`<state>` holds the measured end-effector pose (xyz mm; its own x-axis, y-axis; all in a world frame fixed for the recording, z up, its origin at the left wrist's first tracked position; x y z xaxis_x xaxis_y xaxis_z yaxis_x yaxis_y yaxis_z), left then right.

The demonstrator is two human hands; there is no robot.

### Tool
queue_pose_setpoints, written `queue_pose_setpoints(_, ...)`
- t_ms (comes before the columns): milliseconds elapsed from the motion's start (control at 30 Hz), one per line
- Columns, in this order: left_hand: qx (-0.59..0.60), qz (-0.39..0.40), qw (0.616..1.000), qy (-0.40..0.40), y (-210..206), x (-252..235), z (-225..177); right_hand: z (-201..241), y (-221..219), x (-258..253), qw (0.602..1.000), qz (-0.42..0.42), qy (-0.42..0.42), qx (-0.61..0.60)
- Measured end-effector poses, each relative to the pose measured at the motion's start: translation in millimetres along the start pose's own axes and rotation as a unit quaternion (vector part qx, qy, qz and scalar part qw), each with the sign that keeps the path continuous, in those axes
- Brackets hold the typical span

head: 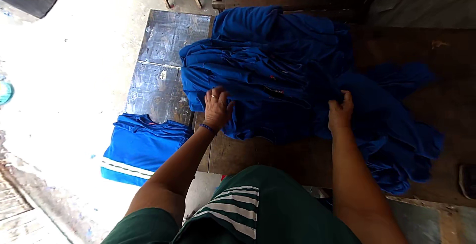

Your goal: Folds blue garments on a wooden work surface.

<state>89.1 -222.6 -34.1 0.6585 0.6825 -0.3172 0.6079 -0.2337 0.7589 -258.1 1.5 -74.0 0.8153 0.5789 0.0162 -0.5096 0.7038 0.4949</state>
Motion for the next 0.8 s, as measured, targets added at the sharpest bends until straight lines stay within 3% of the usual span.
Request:
queue_pose_setpoints(67,-0.067,0.003,0.997,-0.047,2,-31,-8,-3,0,1,1.000,0.000,-0.017,-0.019)
queue_pose_setpoints(200,-0.154,0.147,0.970,-0.117,-25,-81,3,-2,0,3,0.998,-0.004,-0.008,-0.059)
queue_pose_setpoints(333,-0.055,0.199,0.957,-0.203,-14,-111,4,2,-2,5,0.999,0.018,0.015,-0.047)
queue_pose_setpoints(467,-0.007,0.202,0.972,-0.121,-6,-143,15,14,-12,26,0.990,0.010,0.094,0.107)
queue_pose_setpoints(567,-0.042,0.223,0.972,-0.057,-26,-173,32,24,-31,56,0.940,0.028,0.238,0.244)
queue_pose_setpoints(700,-0.151,0.359,0.921,0.020,-71,-199,59,10,-61,81,0.885,0.140,0.262,0.359)
queue_pose_setpoints(800,-0.210,0.413,0.886,0.010,-90,-210,63,9,-65,80,0.873,0.138,0.261,0.389)
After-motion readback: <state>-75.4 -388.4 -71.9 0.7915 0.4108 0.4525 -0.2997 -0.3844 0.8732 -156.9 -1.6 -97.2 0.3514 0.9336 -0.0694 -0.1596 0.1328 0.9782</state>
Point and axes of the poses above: each hand's wrist, its own x-axis away from the middle knuckle, its own y-axis out of the back of the hand, z = x × y, the point moved 10 cm from there along -x, towards the middle knuckle, and after that the axes turned 5 degrees about x, right-handed, at the moved point
